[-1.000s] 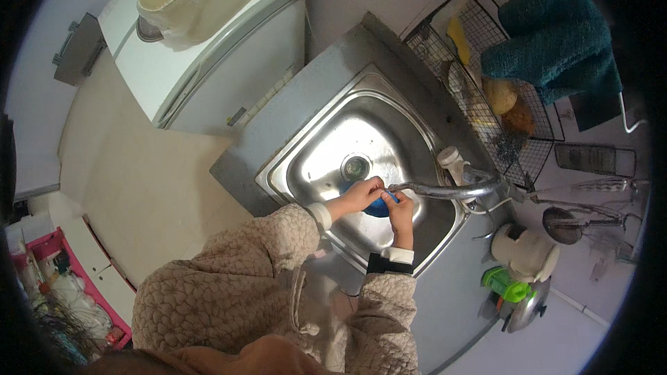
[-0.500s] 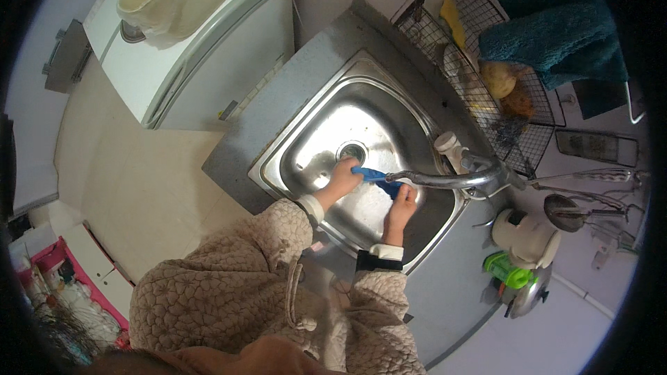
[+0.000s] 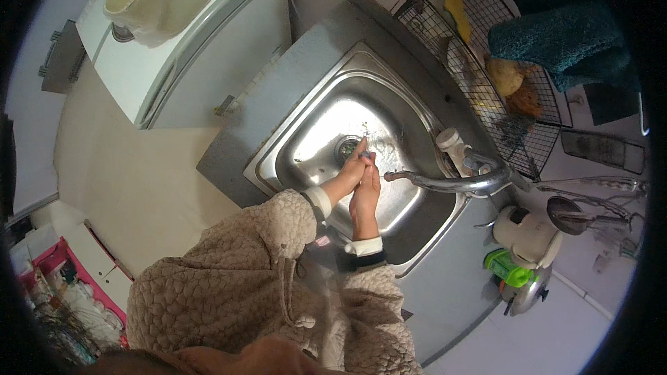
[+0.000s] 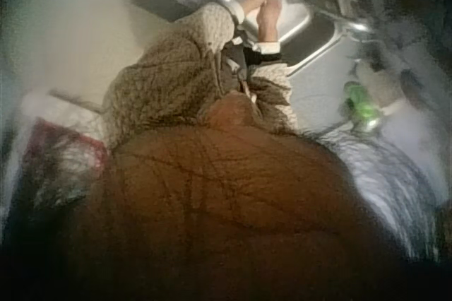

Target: The person scrubs a stainless steel sink with a blue sponge and a metal scouring pad, rinses the sponge, and wipes the sink rim and countertop. They then wipe a pink shelving unit and the stovetop area with the same blue cloth.

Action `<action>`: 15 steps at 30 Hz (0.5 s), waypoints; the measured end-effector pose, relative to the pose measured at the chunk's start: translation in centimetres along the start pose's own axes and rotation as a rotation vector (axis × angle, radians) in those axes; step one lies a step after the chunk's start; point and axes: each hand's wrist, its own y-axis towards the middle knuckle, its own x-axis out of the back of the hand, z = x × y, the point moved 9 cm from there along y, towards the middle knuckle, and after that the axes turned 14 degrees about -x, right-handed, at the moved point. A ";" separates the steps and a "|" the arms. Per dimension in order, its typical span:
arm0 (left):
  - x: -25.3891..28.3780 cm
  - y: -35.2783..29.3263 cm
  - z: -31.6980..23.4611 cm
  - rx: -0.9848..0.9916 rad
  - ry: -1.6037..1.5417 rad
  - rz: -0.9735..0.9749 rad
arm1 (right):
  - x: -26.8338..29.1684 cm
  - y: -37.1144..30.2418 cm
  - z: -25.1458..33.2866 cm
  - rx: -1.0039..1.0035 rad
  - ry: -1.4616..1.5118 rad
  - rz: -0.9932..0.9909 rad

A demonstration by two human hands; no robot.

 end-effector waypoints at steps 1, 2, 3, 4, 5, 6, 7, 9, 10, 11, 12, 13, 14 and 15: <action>-1.0 -0.4 0.8 0.096 0.046 0.095 | -0.1 -0.1 0.8 0.070 -0.099 0.006; -2.0 -1.3 1.1 0.121 0.065 0.168 | -0.1 0.1 1.5 0.096 -0.175 0.004; -2.8 -2.3 1.7 0.167 0.096 0.229 | 0.2 0.2 2.5 0.142 -0.227 -0.025; -3.6 -3.0 1.3 0.082 0.142 0.255 | 0.4 -0.3 4.5 0.310 -0.244 -0.055; -4.5 -3.8 1.9 0.098 0.214 0.316 | 1.0 0.4 3.9 0.190 -0.098 -0.022; -4.1 -3.1 1.8 0.055 0.200 0.255 | 1.0 0.5 3.9 0.178 -0.169 -0.027; -4.2 -2.3 2.5 0.090 0.199 0.238 | 1.5 0.4 4.1 0.220 -0.227 -0.083; -3.2 -0.1 3.2 0.069 -0.114 -0.022 | 2.4 1.1 1.6 0.047 -0.119 -0.082; -3.2 0.2 4.8 0.198 -0.365 -0.122 | 2.5 1.2 1.3 0.090 -0.155 -0.083; -3.6 0.3 5.6 0.245 -0.645 -0.191 | 2.7 1.7 0.1 -0.007 -0.155 -0.042; -3.7 0.5 5.3 0.159 -0.178 -0.001 | 3.0 1.6 1.1 0.155 -0.117 -0.033; -4.1 0.2 4.8 0.039 0.272 0.218 | 3.4 1.8 2.4 0.251 -0.437 -0.087; -5.0 -0.2 3.3 -0.177 0.488 0.311 | 4.2 2.4 2.9 0.252 -0.435 -0.104; -6.0 -1.2 3.6 -0.177 0.490 0.493 | 5.2 2.5 5.0 0.387 -0.396 -0.135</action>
